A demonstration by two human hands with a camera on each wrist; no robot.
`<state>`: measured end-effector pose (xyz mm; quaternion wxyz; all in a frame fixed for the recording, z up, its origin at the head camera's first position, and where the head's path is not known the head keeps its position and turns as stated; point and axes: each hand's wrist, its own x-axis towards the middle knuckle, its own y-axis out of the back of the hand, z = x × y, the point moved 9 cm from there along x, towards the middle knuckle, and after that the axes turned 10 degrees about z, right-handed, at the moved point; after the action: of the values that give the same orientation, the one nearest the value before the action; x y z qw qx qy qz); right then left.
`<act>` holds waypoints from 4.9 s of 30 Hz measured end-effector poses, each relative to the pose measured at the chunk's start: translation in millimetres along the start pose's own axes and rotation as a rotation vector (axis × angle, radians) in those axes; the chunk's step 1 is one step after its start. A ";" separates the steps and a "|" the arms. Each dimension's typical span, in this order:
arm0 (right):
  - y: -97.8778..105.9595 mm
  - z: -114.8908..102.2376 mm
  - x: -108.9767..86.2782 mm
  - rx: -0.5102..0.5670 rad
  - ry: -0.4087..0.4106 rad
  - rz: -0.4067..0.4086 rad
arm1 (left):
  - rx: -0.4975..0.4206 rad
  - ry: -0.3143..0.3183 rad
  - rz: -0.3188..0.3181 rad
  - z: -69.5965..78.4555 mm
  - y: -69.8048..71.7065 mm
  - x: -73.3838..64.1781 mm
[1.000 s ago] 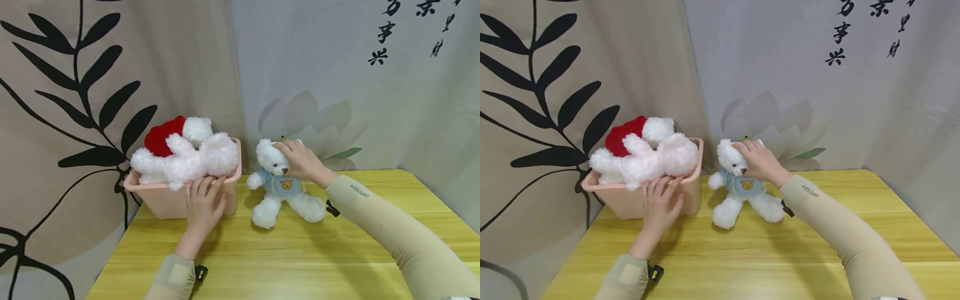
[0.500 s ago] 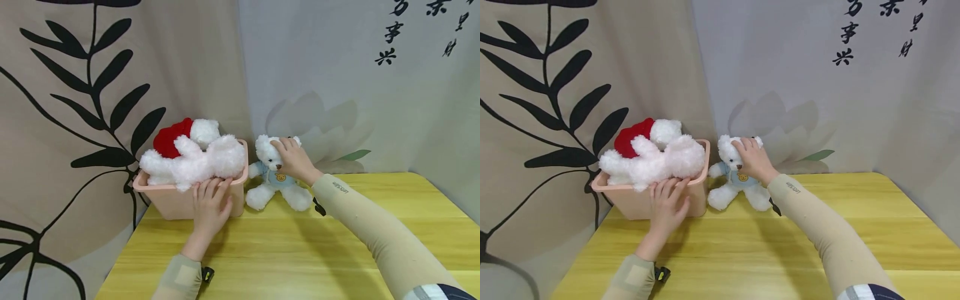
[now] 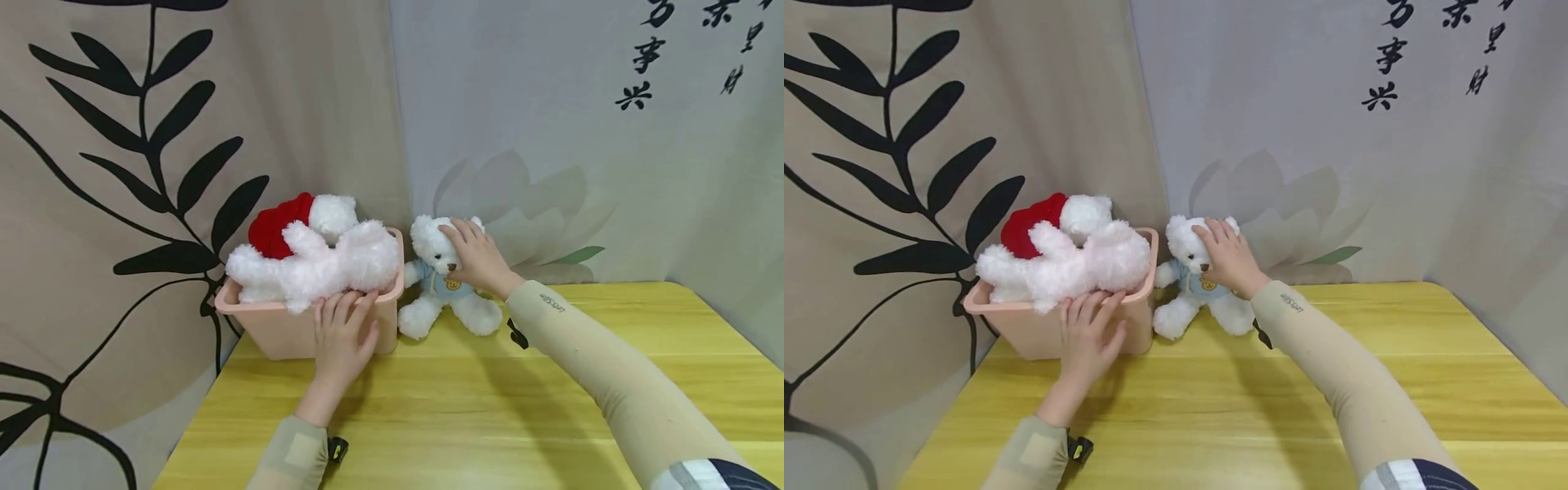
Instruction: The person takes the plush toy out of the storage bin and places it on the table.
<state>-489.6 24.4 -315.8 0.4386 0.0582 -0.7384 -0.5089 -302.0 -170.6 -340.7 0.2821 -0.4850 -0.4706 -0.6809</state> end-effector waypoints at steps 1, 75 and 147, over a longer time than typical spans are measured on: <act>0.4 0.3 -0.1 0.001 -0.005 -0.018 | -0.001 0.002 -0.003 0.1 -0.2 -0.7; 173.7 -0.1 61.7 0.660 -0.501 0.102 | -0.060 0.036 0.169 -2.1 0.9 6.7; 297.1 74.2 14.2 0.313 -0.376 0.559 | -0.053 0.053 0.183 -5.0 2.7 2.3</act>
<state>-443.6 210.1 -76.2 0.4032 -0.1737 -0.8623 -0.2523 -302.6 -176.1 -337.9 0.3427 -0.5151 -0.3986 -0.6770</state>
